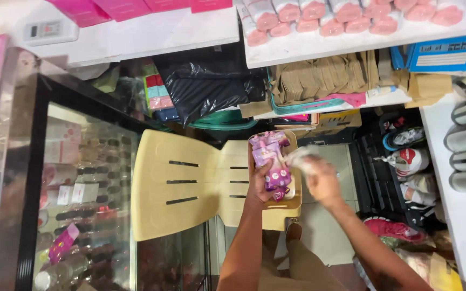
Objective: The person sorts various beauty products into a tray on a chair, wipes down the product containers with a cloth, and records inventory in a notebook. The person handles several tubes of cream, small bottles, and sachets, eventually moving them from the tray back to the stockroom shelves.
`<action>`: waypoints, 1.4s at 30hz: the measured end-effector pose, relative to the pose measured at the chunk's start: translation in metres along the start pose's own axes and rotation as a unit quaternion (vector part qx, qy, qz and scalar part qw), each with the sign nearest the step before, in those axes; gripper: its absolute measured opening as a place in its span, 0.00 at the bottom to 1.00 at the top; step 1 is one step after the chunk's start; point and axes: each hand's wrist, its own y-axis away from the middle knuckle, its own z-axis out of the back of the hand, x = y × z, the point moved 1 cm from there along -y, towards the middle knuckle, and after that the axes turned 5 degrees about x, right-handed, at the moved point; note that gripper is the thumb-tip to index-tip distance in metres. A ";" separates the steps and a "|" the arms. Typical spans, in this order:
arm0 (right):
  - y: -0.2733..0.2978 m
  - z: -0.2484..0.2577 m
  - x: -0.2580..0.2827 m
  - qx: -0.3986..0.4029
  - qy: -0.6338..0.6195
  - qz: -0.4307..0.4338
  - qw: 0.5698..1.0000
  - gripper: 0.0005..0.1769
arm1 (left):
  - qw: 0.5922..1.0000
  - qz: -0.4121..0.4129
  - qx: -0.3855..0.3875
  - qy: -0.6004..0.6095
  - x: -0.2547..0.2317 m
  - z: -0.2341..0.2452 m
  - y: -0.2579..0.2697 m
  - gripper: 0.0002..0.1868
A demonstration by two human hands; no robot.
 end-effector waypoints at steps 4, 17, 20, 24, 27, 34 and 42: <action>-0.019 0.029 0.019 -0.109 -0.088 -0.138 0.981 0.27 | 1.000 -0.009 0.014 -0.007 0.018 -0.001 -0.015 0.20; -0.037 0.063 0.019 -0.110 -0.071 -0.077 0.988 0.24 | 0.999 -0.021 -0.023 -0.031 0.030 -0.046 0.009 0.19; -0.014 0.070 0.064 -0.113 -0.081 0.007 0.990 0.25 | 0.999 -0.024 -0.021 -0.013 0.039 -0.048 0.009 0.21; 0.007 0.073 0.066 -0.073 -0.036 0.059 0.995 0.27 | 0.997 -0.074 -0.008 -0.027 0.048 -0.028 -0.005 0.26; 0.029 0.015 -0.045 -0.088 -0.149 -0.129 0.977 0.27 | 0.998 -0.060 0.023 0.011 0.047 -0.043 0.010 0.24; 0.029 0.075 -0.004 -0.145 -0.126 -0.098 0.977 0.23 | 0.997 -0.029 -0.065 -0.026 0.079 -0.017 -0.018 0.23; 0.056 0.011 -0.038 -0.081 -0.091 -0.072 0.990 0.25 | 0.887 -0.164 -0.048 -0.430 0.086 0.031 0.001 0.31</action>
